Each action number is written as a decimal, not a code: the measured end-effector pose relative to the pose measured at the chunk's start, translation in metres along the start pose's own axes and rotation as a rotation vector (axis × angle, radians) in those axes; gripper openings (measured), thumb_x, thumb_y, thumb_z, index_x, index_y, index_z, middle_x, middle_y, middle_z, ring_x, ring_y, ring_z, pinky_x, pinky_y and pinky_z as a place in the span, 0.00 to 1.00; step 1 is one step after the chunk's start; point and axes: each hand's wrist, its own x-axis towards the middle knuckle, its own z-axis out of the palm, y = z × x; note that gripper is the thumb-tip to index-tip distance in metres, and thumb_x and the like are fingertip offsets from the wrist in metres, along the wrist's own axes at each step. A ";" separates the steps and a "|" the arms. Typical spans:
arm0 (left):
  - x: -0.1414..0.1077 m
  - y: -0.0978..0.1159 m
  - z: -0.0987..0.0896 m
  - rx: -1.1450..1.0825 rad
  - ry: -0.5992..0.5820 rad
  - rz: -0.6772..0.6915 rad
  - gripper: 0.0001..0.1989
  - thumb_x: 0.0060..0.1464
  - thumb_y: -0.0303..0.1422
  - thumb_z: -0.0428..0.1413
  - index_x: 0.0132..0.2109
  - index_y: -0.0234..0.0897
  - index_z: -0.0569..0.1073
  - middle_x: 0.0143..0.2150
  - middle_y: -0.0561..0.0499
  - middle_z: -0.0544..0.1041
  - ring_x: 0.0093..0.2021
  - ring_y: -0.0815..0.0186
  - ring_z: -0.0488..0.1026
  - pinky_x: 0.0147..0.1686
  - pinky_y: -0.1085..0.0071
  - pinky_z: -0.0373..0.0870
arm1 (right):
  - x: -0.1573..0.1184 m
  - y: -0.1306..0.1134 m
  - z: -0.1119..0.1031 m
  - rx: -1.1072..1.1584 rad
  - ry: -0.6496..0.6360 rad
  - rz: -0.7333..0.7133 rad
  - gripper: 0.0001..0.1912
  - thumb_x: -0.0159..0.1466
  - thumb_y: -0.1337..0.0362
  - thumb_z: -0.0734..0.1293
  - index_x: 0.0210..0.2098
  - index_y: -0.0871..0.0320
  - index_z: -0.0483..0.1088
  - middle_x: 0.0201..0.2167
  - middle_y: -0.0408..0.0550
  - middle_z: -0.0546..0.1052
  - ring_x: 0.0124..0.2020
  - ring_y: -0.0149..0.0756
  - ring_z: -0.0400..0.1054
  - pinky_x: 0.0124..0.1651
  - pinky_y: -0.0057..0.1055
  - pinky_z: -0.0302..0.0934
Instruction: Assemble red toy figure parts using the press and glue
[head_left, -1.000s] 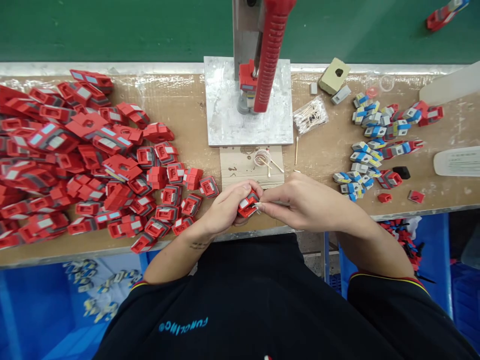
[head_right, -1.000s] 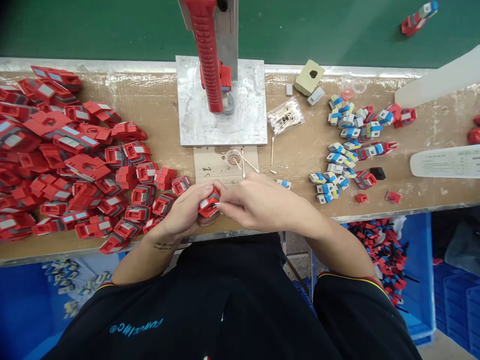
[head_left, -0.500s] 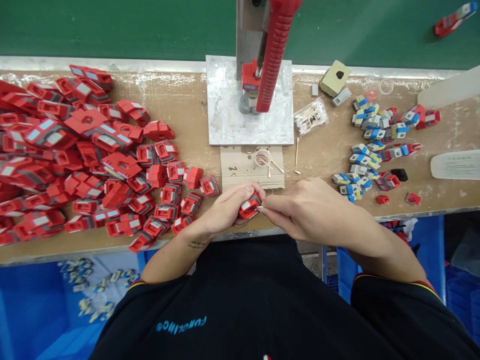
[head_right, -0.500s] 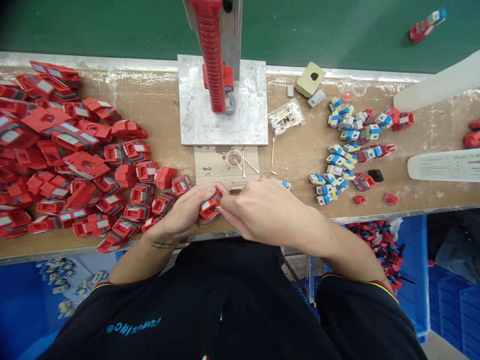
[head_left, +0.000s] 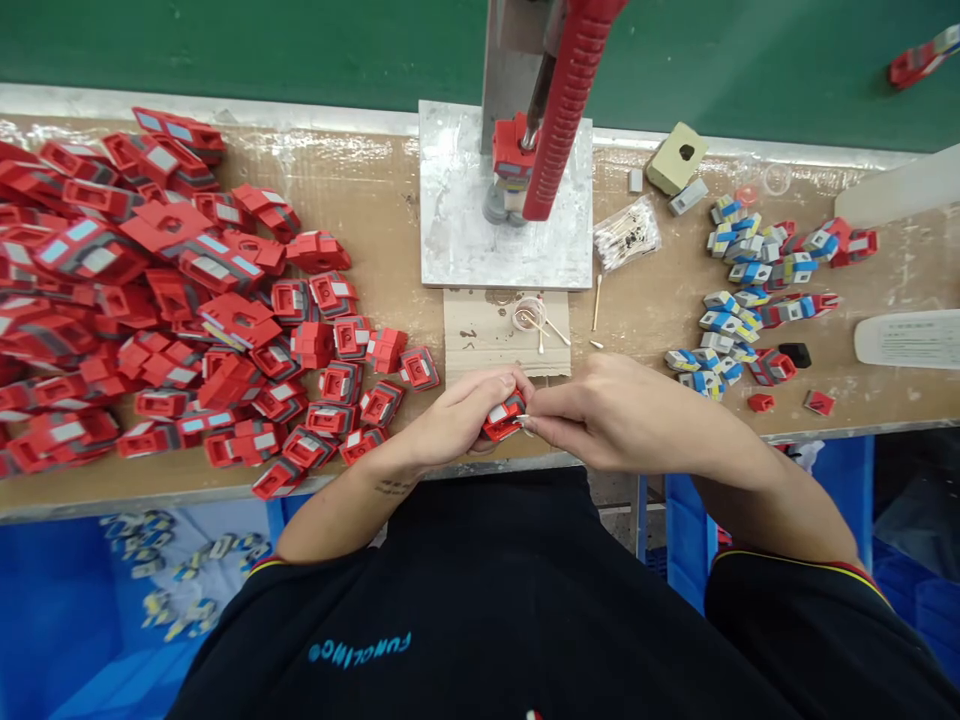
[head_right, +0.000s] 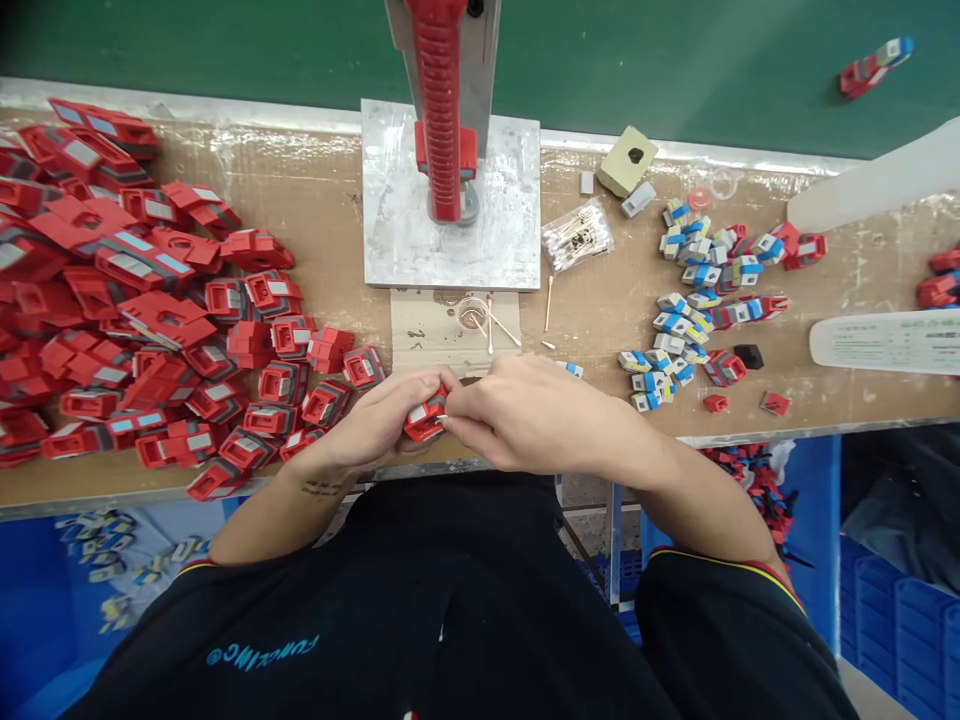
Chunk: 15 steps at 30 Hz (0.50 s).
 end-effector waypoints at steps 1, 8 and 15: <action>0.000 0.000 0.000 0.015 -0.001 -0.001 0.21 0.65 0.51 0.58 0.37 0.37 0.69 0.20 0.63 0.58 0.16 0.76 0.48 0.15 0.77 0.46 | 0.001 0.000 0.000 0.005 -0.012 0.001 0.20 0.76 0.63 0.61 0.28 0.58 0.73 0.19 0.38 0.60 0.23 0.30 0.46 0.33 0.34 0.40; -0.001 0.002 0.000 0.116 -0.013 0.017 0.22 0.67 0.52 0.57 0.36 0.37 0.70 0.21 0.62 0.58 0.17 0.76 0.48 0.15 0.75 0.48 | 0.002 -0.004 0.000 -0.020 -0.030 0.003 0.19 0.76 0.65 0.61 0.30 0.59 0.75 0.19 0.38 0.61 0.23 0.30 0.44 0.33 0.35 0.40; -0.003 0.004 -0.002 0.054 -0.033 0.026 0.22 0.67 0.53 0.57 0.38 0.38 0.70 0.21 0.62 0.59 0.16 0.75 0.48 0.15 0.76 0.46 | -0.008 -0.002 0.003 -0.056 0.059 -0.022 0.21 0.77 0.61 0.58 0.29 0.57 0.72 0.19 0.39 0.62 0.22 0.30 0.47 0.31 0.34 0.38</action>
